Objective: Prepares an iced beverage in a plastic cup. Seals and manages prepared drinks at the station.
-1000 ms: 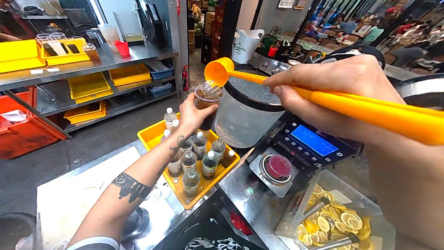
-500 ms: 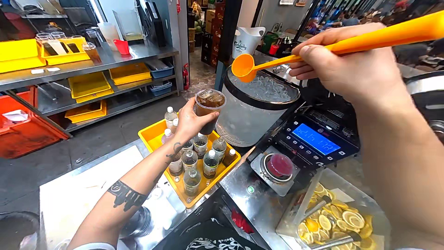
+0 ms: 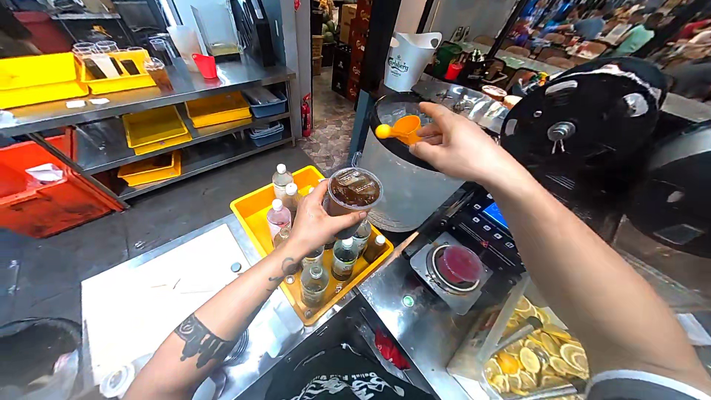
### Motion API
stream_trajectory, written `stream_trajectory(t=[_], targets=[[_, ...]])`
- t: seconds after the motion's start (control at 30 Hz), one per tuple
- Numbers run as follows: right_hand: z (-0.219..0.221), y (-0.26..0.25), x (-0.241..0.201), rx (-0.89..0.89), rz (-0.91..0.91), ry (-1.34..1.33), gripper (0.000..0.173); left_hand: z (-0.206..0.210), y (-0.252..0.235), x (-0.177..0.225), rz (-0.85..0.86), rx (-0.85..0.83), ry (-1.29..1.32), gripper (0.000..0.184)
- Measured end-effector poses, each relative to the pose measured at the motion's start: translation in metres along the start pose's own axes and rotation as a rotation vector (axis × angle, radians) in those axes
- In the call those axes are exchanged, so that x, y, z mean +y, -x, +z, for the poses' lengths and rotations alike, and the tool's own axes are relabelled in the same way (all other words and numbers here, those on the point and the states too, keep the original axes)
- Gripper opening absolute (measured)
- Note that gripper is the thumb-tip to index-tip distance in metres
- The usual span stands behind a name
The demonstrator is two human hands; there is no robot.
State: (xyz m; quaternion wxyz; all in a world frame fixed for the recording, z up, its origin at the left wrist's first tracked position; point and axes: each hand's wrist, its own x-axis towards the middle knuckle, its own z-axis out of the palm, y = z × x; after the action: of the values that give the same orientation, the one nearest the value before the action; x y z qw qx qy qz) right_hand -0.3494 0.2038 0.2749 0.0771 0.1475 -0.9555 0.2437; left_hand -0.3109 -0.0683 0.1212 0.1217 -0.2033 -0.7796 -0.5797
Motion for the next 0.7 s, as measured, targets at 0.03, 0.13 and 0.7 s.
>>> stream_trajectory(t=[0.03,0.13,0.7], targets=[[0.001,0.015,-0.011,0.017,-0.062,0.044,0.071,0.002,0.004,-0.001,-0.004,-0.010,-0.001,0.072],[0.013,0.062,-0.043,0.073,-0.187,0.082,0.072,0.013,0.016,-0.002,0.003,-0.058,0.038,0.072],[-0.016,0.157,0.012,-0.150,0.084,0.143,0.116,0.136,-0.006,0.042,0.199,-0.556,0.266,0.092]])
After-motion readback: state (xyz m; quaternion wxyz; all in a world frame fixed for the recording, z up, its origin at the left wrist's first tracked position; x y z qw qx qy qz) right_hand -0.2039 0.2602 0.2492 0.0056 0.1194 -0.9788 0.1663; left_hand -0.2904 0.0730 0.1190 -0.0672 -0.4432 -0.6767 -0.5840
